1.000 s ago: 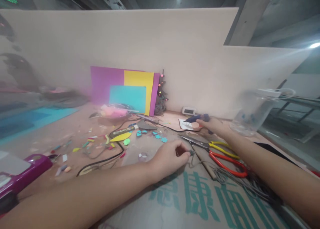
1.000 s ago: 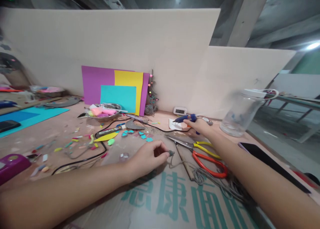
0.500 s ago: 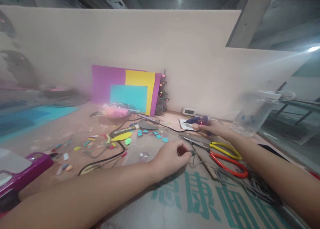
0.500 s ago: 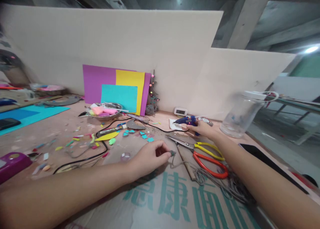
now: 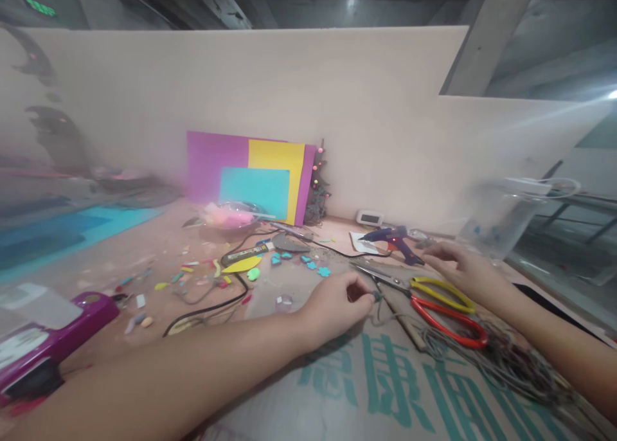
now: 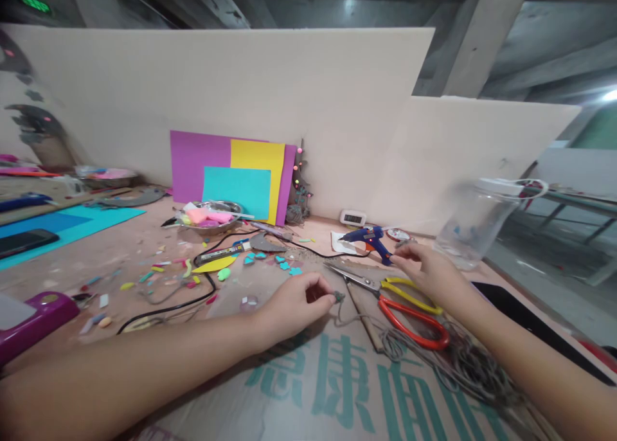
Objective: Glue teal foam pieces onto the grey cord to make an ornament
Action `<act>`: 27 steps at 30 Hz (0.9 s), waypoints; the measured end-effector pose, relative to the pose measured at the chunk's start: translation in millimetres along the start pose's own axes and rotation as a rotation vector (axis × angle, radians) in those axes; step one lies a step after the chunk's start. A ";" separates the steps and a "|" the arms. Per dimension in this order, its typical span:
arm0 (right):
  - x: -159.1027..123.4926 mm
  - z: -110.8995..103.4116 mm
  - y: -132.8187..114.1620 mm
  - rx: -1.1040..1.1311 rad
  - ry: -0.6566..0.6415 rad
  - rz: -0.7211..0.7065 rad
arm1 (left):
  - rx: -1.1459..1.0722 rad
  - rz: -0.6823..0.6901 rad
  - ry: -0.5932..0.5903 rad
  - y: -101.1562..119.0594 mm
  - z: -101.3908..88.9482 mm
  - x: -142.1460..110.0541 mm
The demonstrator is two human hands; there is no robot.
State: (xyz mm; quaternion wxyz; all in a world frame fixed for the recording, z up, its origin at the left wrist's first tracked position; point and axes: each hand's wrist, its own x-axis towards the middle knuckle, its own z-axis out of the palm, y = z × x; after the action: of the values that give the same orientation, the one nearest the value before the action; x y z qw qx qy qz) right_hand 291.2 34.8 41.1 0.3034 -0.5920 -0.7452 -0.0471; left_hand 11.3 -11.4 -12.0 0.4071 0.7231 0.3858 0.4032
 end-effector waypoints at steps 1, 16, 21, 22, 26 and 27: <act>-4.6 -1.5 -7.1 0.012 -0.010 0.003 | -0.009 -0.001 0.001 0.2 0.0 -0.1; -43.3 9.8 -86.1 0.419 -0.166 -0.003 | -0.318 0.018 0.166 12.2 -17.6 14.4; -44.8 26.3 -101.9 0.536 -0.240 0.013 | -0.295 -0.033 0.160 14.8 -18.7 14.2; -44.7 30.4 -105.2 0.591 -0.240 0.048 | -0.294 -0.036 0.157 15.2 -18.3 13.6; -43.3 43.6 -111.3 0.805 -0.236 0.153 | -0.272 -0.054 0.171 17.9 -16.4 10.4; -43.3 45.5 -111.2 0.838 -0.225 0.162 | -0.259 -0.060 0.172 18.7 -15.7 9.5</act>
State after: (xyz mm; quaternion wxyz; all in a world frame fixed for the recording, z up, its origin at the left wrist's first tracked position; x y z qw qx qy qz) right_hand 176.8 -15.3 14.4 0.4370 -0.4760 -0.6793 0.3478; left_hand 5.0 -5.5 12.8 0.4741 0.6154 0.3857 0.4977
